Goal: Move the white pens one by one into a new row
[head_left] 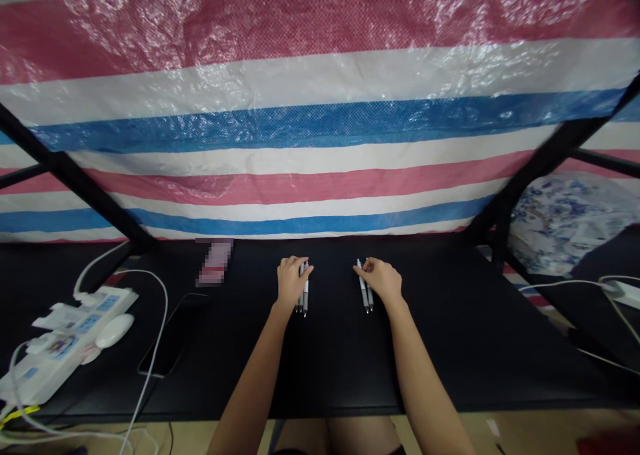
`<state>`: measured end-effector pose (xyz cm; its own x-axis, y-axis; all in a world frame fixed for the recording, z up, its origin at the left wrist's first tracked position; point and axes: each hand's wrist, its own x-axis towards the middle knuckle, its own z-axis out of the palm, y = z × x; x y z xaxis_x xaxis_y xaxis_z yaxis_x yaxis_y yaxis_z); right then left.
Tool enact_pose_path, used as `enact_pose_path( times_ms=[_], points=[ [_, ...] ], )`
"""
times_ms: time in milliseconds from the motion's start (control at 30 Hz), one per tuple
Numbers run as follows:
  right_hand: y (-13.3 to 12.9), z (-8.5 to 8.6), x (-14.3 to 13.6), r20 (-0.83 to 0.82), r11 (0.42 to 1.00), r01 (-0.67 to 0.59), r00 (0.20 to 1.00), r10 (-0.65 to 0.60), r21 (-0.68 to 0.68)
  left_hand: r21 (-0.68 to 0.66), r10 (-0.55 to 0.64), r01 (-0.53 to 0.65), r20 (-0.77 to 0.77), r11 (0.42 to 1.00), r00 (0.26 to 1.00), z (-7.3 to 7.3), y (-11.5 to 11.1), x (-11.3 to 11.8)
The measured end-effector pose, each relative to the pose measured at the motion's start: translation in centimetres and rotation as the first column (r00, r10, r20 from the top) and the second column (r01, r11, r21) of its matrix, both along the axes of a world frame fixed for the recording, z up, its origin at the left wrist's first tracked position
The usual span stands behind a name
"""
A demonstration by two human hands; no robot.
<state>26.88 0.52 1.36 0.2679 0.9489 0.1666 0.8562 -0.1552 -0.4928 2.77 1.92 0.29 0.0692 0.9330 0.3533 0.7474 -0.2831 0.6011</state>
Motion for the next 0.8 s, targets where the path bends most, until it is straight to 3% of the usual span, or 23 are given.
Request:
enact_pose_path(
  times_ms=[267, 500, 667, 733, 800],
  points=[
    [0.0, 0.1, -0.9, 0.091, 0.999, 0.009, 0.996, -0.005, -0.040, 0.034, 0.025, -0.025, 0.006, 0.999, 1.000, 0.1, 0.1, 0.0],
    [-0.3, 1.4, -1.3, -0.017, 0.976, 0.069, 0.997, -0.074, -0.206, 0.054, 0.007, -0.008, 0.013, 0.998, 1.000, -0.1, 0.2, -0.2],
    [0.0, 0.9, -0.1, -0.283, 0.983, 0.028, 0.956, -0.079, -0.180, 0.085, -0.008, 0.002, 0.064, 0.996, 0.998, -0.3, 0.4, -0.6],
    [0.3, 0.5, 0.4, -0.482, 0.999, -0.006, 0.876, -0.016, -0.044, 0.089, -0.009, 0.003, 0.067, 0.996, 0.998, -0.2, 0.4, -0.9],
    [0.4, 0.5, 0.8, -0.676, 0.996, -0.001, 0.734, 0.064, 0.094, 0.085, -0.012, 0.006, 0.073, 0.996, 0.997, -0.1, 0.3, -1.3]
  ],
)
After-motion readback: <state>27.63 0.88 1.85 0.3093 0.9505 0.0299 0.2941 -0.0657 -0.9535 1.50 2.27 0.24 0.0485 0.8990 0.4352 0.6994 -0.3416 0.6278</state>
